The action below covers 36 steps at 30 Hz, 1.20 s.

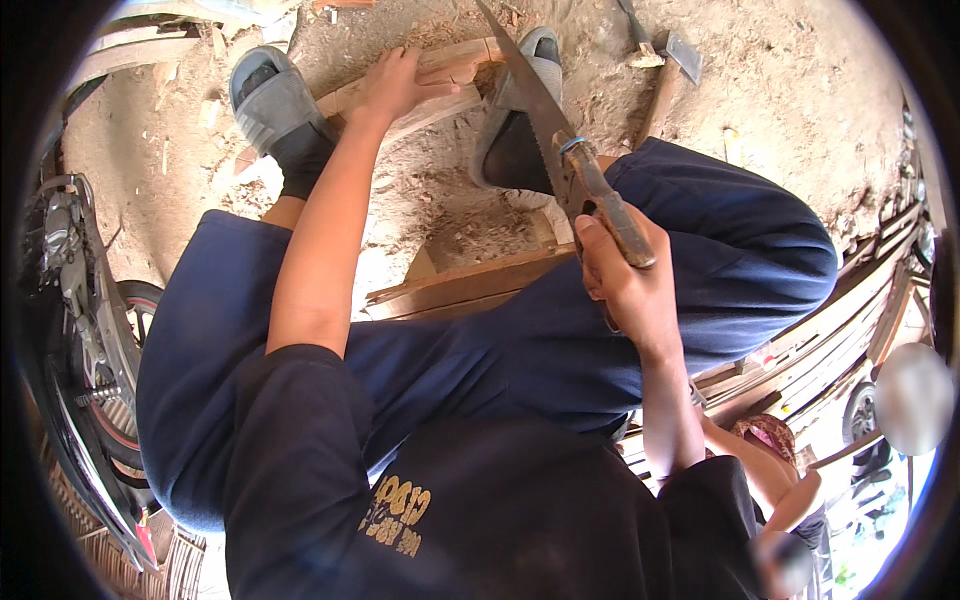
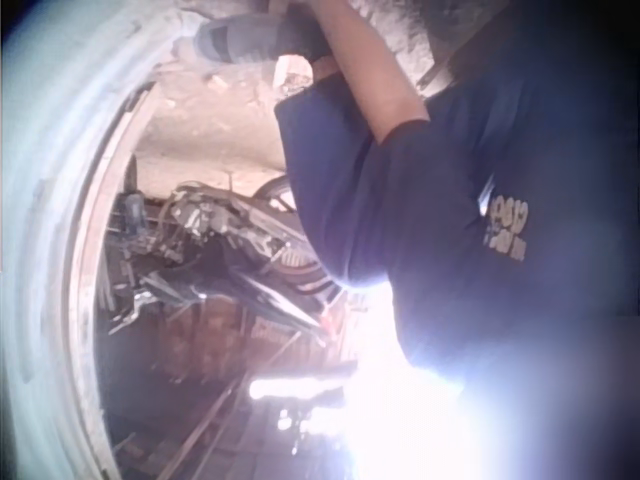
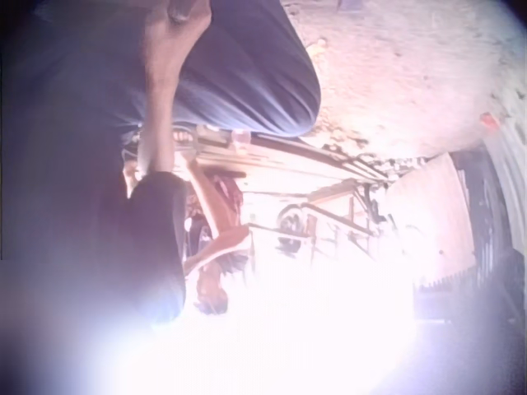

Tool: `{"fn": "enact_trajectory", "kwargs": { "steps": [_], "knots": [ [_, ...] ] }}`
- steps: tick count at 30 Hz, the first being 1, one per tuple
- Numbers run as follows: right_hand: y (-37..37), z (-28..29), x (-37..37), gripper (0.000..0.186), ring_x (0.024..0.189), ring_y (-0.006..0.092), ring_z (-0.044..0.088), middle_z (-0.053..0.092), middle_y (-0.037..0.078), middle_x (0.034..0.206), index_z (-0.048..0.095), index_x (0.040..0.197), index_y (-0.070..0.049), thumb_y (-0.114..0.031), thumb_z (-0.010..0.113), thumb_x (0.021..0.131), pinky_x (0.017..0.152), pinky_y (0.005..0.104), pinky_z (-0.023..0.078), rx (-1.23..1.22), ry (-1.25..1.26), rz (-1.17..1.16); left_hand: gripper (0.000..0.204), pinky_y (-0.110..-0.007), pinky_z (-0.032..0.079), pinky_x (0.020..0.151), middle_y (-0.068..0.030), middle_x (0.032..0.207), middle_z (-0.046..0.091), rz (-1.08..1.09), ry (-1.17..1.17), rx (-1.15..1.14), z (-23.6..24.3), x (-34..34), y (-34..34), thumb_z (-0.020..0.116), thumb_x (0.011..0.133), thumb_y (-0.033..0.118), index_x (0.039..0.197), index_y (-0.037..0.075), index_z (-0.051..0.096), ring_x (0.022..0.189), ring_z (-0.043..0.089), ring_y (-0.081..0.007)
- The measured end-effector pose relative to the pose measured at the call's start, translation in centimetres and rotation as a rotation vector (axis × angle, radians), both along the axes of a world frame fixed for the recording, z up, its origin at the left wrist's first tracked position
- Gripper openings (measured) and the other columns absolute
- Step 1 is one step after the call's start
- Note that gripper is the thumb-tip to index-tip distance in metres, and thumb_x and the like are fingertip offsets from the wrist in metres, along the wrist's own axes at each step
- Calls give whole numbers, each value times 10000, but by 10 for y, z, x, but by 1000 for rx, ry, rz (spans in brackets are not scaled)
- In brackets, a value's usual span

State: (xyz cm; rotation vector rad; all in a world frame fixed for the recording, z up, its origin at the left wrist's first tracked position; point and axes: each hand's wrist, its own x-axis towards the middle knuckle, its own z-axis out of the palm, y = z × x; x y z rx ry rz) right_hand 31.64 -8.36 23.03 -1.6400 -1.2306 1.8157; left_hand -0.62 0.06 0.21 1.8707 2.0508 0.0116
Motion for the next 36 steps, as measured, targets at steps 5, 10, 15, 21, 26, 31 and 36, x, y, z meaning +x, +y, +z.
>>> {"fn": "enact_trajectory", "kwargs": {
  "steps": [5, 10, 15, 21, 26, 31, 36],
  "knots": [
    [-14, 4, -22, 214, 636, 81, 452, 507, 35, 650, 564, 805, 20, -126, 639, 942, 573, 303, 404, 42, -96, 12, 1093, -478, 428, 1088, -232, 1287, 608, -27, 15, -51, 7, -3, 7, 642, 662, 870, 1273, -36, 603, 1253, 550, -380],
    [-29, 13, -26, 216, 660, 81, 462, 526, 51, 663, 567, 816, 22, -137, 630, 948, 584, 305, 410, 39, -144, 66, 1124, -478, 431, 1085, -252, 1284, 604, -39, -15, 0, 1, -7, 6, 635, 640, 891, 1267, -41, 607, 1249, 554, -384],
    [-46, 20, -19, 190, 669, 75, 444, 518, 39, 662, 574, 849, 18, -129, 613, 963, 590, 294, 405, 33, -153, 37, 1144, -481, 429, 1095, -254, 1294, 598, -16, -44, -26, -4, -5, 9, 636, 632, 898, 1281, -43, 599, 1264, 548, -384],
    [-79, 69, -5, 159, 646, 52, 433, 512, 6, 656, 583, 869, 8, -109, 615, 972, 559, 270, 380, -115, -188, -7, 1179, -478, 446, 1090, -285, 1295, 588, -33, -63, -12, -3, -8, 9, 634, 636, 898, 1298, -75, 574, 1250, 563, -397],
    [-76, 74, -8, 173, 610, 51, 457, 509, 16, 629, 571, 840, 2, -102, 630, 964, 536, 281, 382, -95, -226, 46, 1147, -480, 481, 1033, -291, 1241, 611, -56, -73, 54, -13, -14, 10, 650, 650, 879, 1246, -99, 590, 1185, 603, -404],
    [-81, 66, -3, 198, 589, 49, 453, 519, 25, 620, 549, 811, -1, -99, 633, 961, 516, 283, 373, -19, -231, -9, 1079, -489, 495, 986, -284, 1193, 634, -82, -50, -19, -3, -13, 14, 668, 663, 856, 1177, -91, 621, 1142, 621, -404],
    [-71, 65, -3, 221, 580, 50, 448, 503, 26, 604, 541, 788, 0, -101, 629, 964, 507, 291, 367, 57, -227, 43, 1003, -466, 501, 979, -259, 1193, 647, -19, -156, -93, 3, -15, 16, 684, 692, 818, 1177, -59, 639, 1140, 628, -380]
  ]
}}
